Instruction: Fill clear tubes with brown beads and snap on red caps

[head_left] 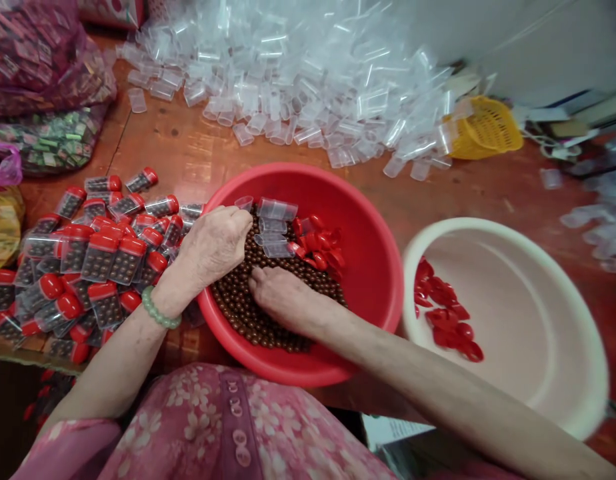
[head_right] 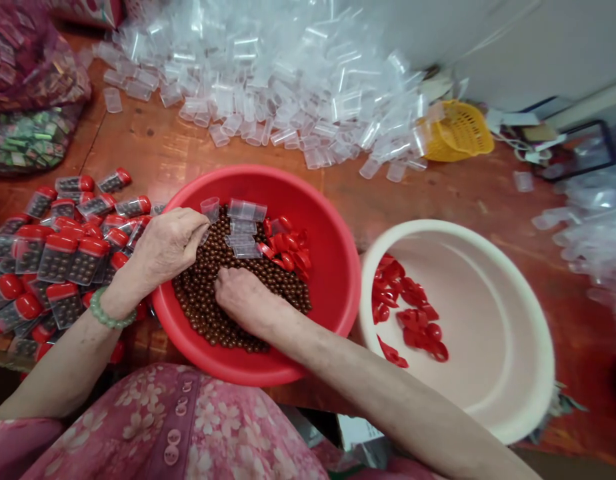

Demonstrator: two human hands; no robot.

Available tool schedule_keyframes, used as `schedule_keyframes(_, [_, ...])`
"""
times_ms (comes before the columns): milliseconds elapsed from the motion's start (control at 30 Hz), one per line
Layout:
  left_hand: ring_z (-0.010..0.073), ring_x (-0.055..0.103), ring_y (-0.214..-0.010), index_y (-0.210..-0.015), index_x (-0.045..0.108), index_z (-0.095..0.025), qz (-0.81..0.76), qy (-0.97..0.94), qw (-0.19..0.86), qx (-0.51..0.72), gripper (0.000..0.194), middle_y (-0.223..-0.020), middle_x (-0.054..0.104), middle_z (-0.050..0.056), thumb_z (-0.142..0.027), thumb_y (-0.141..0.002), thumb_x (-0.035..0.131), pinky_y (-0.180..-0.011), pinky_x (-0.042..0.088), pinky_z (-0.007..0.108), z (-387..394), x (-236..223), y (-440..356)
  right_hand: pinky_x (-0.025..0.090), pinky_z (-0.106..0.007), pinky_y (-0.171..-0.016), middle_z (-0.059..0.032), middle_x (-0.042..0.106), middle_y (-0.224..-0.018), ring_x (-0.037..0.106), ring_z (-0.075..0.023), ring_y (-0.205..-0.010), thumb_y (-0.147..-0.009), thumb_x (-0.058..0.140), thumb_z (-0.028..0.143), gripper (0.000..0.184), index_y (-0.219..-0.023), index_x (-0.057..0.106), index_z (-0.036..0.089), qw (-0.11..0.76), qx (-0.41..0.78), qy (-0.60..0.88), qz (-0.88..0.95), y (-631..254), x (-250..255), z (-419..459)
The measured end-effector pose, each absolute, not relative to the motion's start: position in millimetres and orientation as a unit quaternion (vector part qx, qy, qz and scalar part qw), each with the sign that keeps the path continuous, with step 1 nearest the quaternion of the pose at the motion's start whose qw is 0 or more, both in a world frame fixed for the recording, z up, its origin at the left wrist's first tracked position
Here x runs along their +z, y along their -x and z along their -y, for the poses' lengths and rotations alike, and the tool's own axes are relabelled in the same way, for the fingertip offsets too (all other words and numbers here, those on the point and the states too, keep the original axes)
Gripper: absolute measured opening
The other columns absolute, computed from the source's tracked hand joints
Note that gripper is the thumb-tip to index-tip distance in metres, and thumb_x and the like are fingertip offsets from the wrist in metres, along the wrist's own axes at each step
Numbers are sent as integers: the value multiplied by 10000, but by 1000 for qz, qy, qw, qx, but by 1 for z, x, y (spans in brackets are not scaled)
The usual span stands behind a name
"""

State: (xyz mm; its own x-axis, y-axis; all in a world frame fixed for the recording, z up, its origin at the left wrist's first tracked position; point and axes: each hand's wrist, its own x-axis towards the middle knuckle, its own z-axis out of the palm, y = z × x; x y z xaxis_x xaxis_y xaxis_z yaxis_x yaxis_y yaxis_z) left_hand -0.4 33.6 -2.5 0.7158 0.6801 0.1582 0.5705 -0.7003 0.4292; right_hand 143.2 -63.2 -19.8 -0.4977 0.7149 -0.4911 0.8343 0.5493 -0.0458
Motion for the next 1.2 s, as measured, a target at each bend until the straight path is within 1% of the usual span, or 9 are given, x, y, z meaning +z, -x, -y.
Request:
schedule_keyframes(133, [196, 626, -836, -887, 652, -121, -345, -904, 186, 169, 257, -882, 688, 101, -128, -897, 395, -787, 491, 318, -34, -2, 2, 500, -309, -835, -126, 635, -1027, 626, -210, -913, -815, 502, 44, 250, -1037, 606, 96, 121, -255, -434, -856, -140, -25, 60])
schedule_keyframes(333, [184, 658, -840, -897, 678, -126, -344, -864, 266, 255, 235, -896, 721, 86, -183, -896, 449, -812, 505, 314, -36, -1, 3, 446, -372, -1016, -168, 612, -1213, 576, -232, -1136, -879, 556, 146, 334, -1203, 529, 67, -59, -431, -435, -788, -151, -23, 56])
schedule_keyframes(467, [169, 668, -970, -1051, 648, -133, -338, -786, 454, 249, 276, -1047, 718, 84, -147, -864, 445, -893, 516, 310, -28, 9, 11, 426, -382, -1050, -129, 609, -1282, 567, -195, -1182, -918, 546, 213, 380, -1285, 502, 125, -163, -470, -443, -746, -162, -10, 57])
schedule_keyframes(533, [176, 634, -1112, -1176, 585, -133, -299, -744, 562, 201, 384, -1202, 669, 112, -93, -820, 448, -957, 504, 318, -20, 13, 17, 422, -381, -1056, -120, 611, -1287, 567, -187, -1188, -910, 560, 217, 388, -1286, 509, 137, -197, -470, -448, -734, -168, -3, 58])
schedule_keyframes(600, [201, 552, -1253, -1281, 507, -138, -274, -729, 606, 161, 495, -1349, 578, 143, -82, -790, 487, -1031, 466, 355, -13, 16, 21, 425, -381, -1057, -113, 617, -1285, 574, -183, -1188, -904, 563, 208, 396, -1293, 515, 150, -227, -467, -450, -727, -173, 4, 59])
schedule_keyframes(733, [242, 512, -1292, -1354, 445, -134, -250, -752, 598, 120, 599, -1406, 524, 171, -196, -790, 635, -1097, 396, 430, -3, 14, 19, 437, -391, -1053, -108, 616, -1303, 576, -187, -1204, -914, 530, 195, 405, -1319, 521, 175, -254, -446, -437, -739, -179, 13, 63])
schedule_keyframes(900, [206, 570, -1222, -1328, 507, -157, -237, -708, 650, 141, 542, -1351, 591, 119, -218, -810, 653, -1083, 405, 386, 4, 8, 12, 484, -350, -996, -93, 665, -1234, 622, -177, -1138, -920, 528, 180, 352, -1267, 583, 167, -268, -431, -442, -740, -179, 21, 70])
schedule_keyframes(1067, [199, 634, -1099, -1176, 649, -148, -249, -659, 690, 169, 385, -1178, 700, 74, -230, -800, 667, -1020, 442, 338, 7, 9, 8, 536, -256, -826, -46, 745, -1017, 695, -154, -931, -929, 523, 204, 234, -1088, 693, 187, -301, -395, -484, -721, -182, 28, 80])
schedule_keyframes(1200, [176, 665, -929, -1002, 714, -129, -286, -623, 703, 189, 257, -1004, 738, 63, -235, -768, 698, -887, 487, 287, 10, 12, 9, 530, -254, -778, -44, 755, -949, 700, -164, -851, -902, 547, 222, 215, -1040, 708, 192, -256, -337, -573, -701, -206, 25, 74])
